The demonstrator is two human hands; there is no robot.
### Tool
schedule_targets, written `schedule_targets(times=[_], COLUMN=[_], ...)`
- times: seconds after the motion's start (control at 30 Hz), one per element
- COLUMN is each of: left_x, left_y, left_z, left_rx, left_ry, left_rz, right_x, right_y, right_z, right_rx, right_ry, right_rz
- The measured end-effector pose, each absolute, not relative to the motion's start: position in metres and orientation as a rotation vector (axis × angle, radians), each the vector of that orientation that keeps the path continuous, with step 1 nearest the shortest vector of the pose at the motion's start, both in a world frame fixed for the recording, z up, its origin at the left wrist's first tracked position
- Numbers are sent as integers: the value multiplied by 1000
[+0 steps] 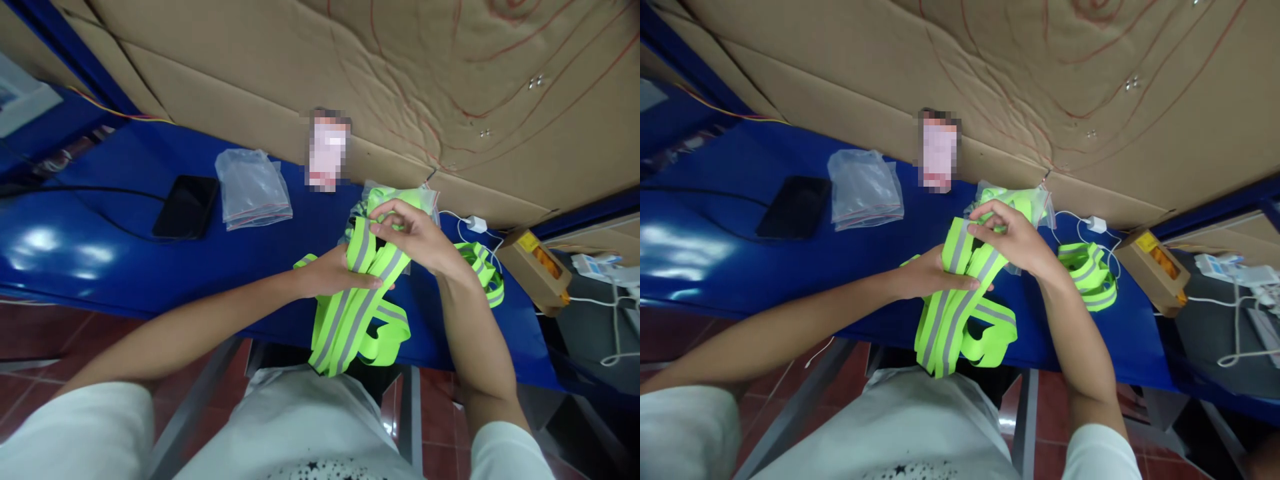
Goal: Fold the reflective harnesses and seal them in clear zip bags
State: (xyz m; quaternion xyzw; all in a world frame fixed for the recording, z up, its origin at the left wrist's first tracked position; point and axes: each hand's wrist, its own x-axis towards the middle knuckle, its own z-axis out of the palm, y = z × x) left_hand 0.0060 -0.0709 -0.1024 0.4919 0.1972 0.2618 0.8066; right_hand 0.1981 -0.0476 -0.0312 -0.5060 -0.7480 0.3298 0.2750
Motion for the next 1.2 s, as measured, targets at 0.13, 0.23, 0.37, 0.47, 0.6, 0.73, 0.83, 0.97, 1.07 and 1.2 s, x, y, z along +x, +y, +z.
schedule_targets(times=[0.13,0.23,0.37,0.47,0.6,0.73,0.83,0.97,1.07,1.2], left_x=[6,7,8,9,7,4,2,-1,-1,-3], left_y=[-66,-62,-63,-67,-72,-76,-75,-71,-70,-68], left_z=[-109,-113,-111,-105,-101,-99,-96,-96,-98,-97], left_rx=[1088,1237,1118,838,819,942,1026,1144,1178,1313], left_ry=[431,488,579,460,306,292,274,282,282,232], left_rz=[573,682,726,574,375,348,343,396,410,385], right_x=[199,193,184,183,188,194,193,192,193,191], right_y=[-57,-68,-69,-64,-62,-64,-61,-55,-60,-74], right_z=[-30,-29,-34,-33,-26,-21,-24,-30,-28,-23], right_rx=[-1276,-1269,-1373,-1385,-1425,-1446,-1379,-1338,-1309,-1284], right_ry=[-2318,-2473,-2456,-2379,-2186,-1968,-1810,-1923,-2140,-2455], right_rz=[676,723,659,599,432,781,1191,1032,795,804])
